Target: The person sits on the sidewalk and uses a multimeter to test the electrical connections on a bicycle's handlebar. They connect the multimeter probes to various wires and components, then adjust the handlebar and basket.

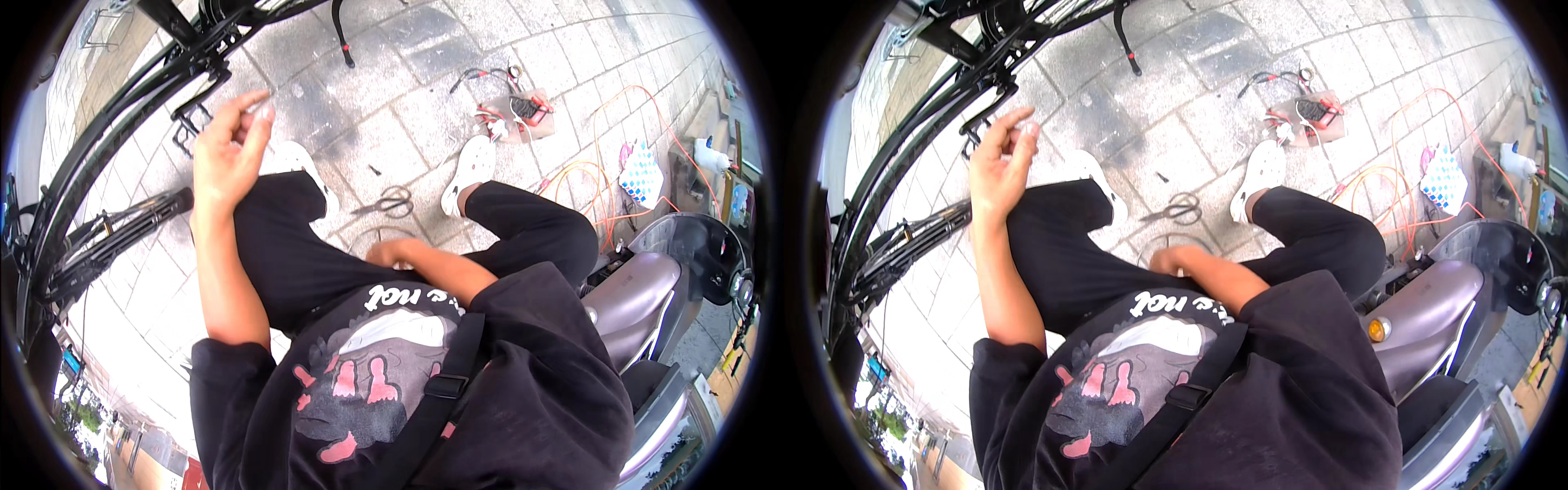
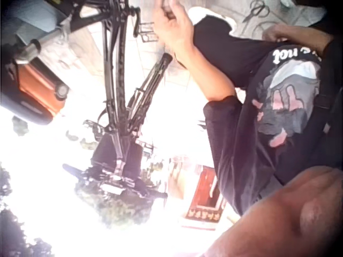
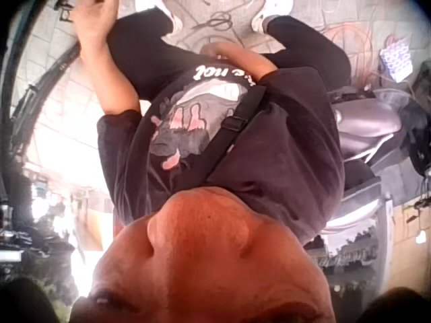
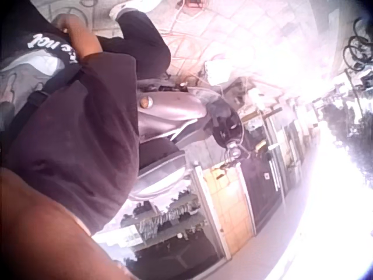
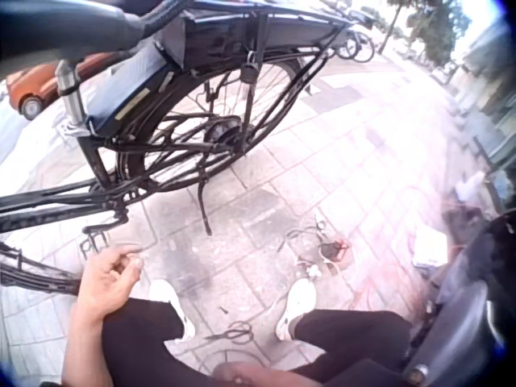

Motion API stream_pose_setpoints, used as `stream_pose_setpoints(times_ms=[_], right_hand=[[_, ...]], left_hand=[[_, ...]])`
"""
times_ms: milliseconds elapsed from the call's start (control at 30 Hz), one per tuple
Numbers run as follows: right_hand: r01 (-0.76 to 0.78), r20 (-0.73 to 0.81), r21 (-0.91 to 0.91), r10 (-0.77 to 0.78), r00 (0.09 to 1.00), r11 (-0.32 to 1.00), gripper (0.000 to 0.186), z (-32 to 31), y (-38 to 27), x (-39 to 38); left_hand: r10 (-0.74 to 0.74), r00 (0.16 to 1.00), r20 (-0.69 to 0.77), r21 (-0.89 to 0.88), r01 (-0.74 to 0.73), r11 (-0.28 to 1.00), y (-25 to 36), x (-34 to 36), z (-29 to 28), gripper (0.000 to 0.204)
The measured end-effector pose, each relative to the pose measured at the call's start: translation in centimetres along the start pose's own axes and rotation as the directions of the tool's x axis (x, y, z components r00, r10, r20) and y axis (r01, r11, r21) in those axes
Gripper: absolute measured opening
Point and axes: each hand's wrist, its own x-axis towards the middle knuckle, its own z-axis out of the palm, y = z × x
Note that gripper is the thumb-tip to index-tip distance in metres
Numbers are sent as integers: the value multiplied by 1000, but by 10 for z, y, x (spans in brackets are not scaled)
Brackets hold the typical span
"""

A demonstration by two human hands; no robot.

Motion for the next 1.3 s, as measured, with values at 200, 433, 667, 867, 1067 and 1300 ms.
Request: stream_pose_setpoints(times_ms=[200, 433, 667, 867, 1067, 1300], right_hand=[[-211, 168, 94, 193, 967, 973, 39, 2, -1, 35], [91, 183, -72, -77, 980, 993, 48, -80, 21, 26], [391, -107, -319, -443, 890, 863, 48, -111, 73, 59], [42, -507, -443, -289, 812, 895, 41, -105, 19, -8], [-130, -712, -285, -119, 692, 950, 40, -98, -13, -85], [-30, -740, -449, -353, 573, 893, 40, -109, -80, -189]], left_hand=[[-66, 995, 72, 25, 65, 998, -13, 28, -5, 22], [-121, 983, 139, 112, 106, 988, -29, 88, -29, 29], [-39, 986, 161, 143, 15, 990, -18, 81, -23, 40], [91, 994, 67, 165, -101, 981, 4, 51, -15, 41], [219, 922, -319, -61, -251, 966, 20, 56, -7, 39], [122, 843, -524, -278, -304, 911, 35, 68, -3, 42]])
